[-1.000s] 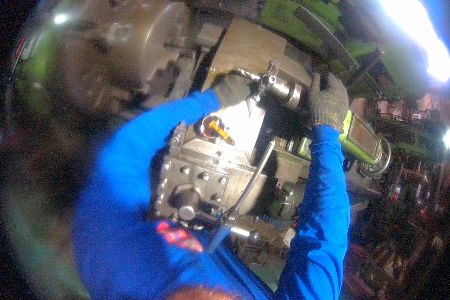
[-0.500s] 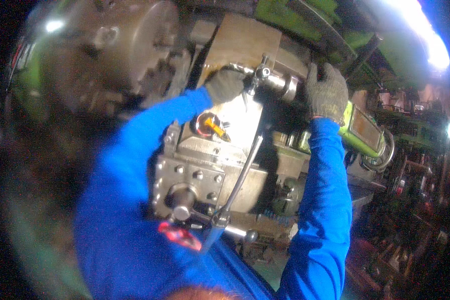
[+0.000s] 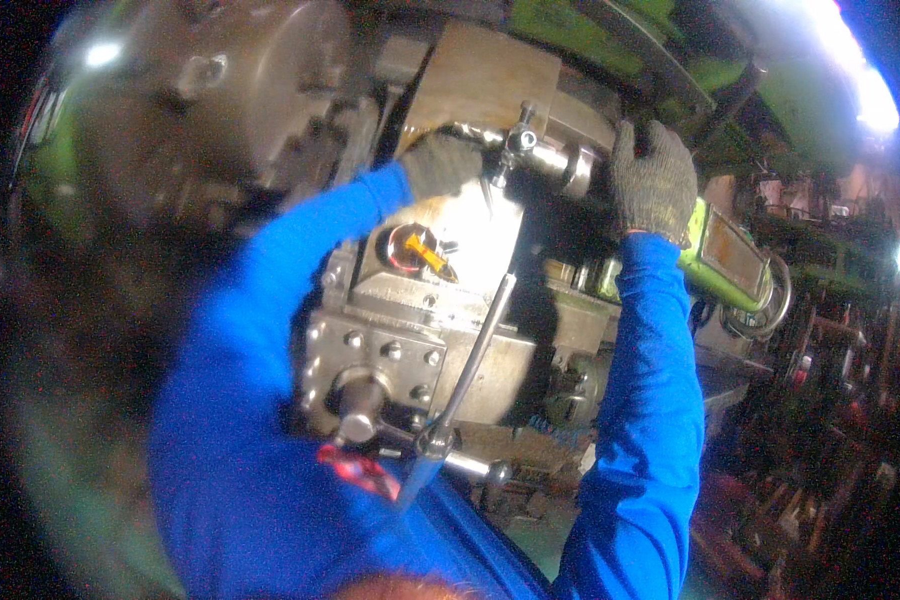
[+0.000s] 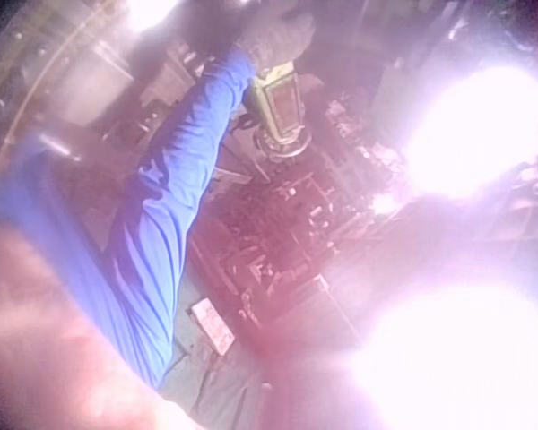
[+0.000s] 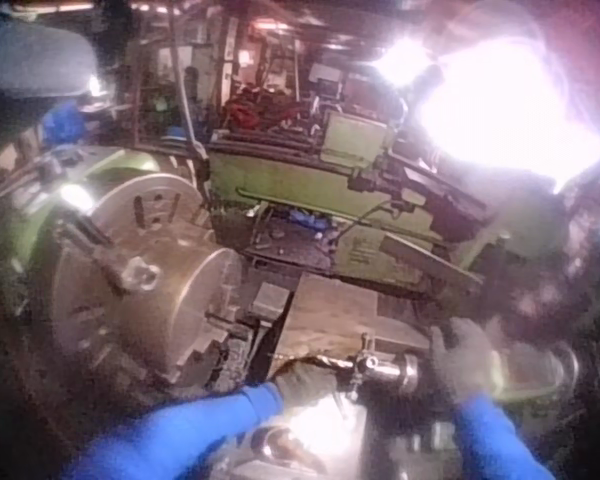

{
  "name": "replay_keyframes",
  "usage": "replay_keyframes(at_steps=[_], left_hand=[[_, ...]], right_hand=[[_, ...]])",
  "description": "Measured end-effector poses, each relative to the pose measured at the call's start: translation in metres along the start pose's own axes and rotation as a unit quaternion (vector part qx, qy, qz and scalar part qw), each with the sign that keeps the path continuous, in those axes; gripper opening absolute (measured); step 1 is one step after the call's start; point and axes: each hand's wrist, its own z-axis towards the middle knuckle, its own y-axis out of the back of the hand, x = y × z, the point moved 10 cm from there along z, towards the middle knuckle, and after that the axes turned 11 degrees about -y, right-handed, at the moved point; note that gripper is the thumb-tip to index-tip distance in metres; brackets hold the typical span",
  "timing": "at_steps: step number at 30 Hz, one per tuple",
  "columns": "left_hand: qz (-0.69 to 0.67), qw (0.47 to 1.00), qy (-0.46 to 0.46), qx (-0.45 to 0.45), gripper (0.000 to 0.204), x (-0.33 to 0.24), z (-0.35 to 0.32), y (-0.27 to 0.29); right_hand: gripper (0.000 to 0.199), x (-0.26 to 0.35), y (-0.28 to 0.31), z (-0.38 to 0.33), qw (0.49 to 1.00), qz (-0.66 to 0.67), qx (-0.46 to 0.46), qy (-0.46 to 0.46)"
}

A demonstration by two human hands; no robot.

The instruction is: The person operates a large green industrial lathe, using a pneumatic tool to work on a metal component held in the chuck. They frequently adjust the tool's position and the machine's controls while wearing blue gloves.

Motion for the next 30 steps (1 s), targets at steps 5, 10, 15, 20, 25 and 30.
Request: replay_keyframes(at_steps=[5, 10, 15, 20, 25, 30], left_hand=[[0.042, 0.986, 0.032, -0.161, 0.014, -0.011, 0.000, 0.021], [-0.051, 0.991, 0.020, -0.126, 0.019, -0.003, 0.003, 0.018], [-0.047, 0.994, -0.030, -0.097, 0.024, -0.007, -0.001, 0.042], [-0.274, 0.957, 0.085, -0.033, 0.021, 0.007, -0.010, 0.054], [-0.368, 0.909, 0.150, -0.121, 0.040, 0.014, -0.056, 0.096], [-0.484, 0.832, 0.249, -0.108, 0.049, 0.009, -0.123, 0.111]], right_hand=[[0.048, -0.005, 0.001, -0.002, 1.000, 0.015, -0.019, -0.003], [0.052, 0.000, 0.002, 0.000, 1.000, -0.001, 0.013, -0.016], [0.054, -0.004, 0.001, -0.001, 1.000, -0.011, 0.000, -0.022], [0.051, -0.003, 0.002, 0.001, 1.000, 0.008, -0.007, -0.022], [0.046, 0.000, 0.011, -0.004, 0.999, 0.046, 0.007, -0.021], [0.043, -0.008, 0.000, 0.002, 1.000, 0.022, 0.016, -0.011]])
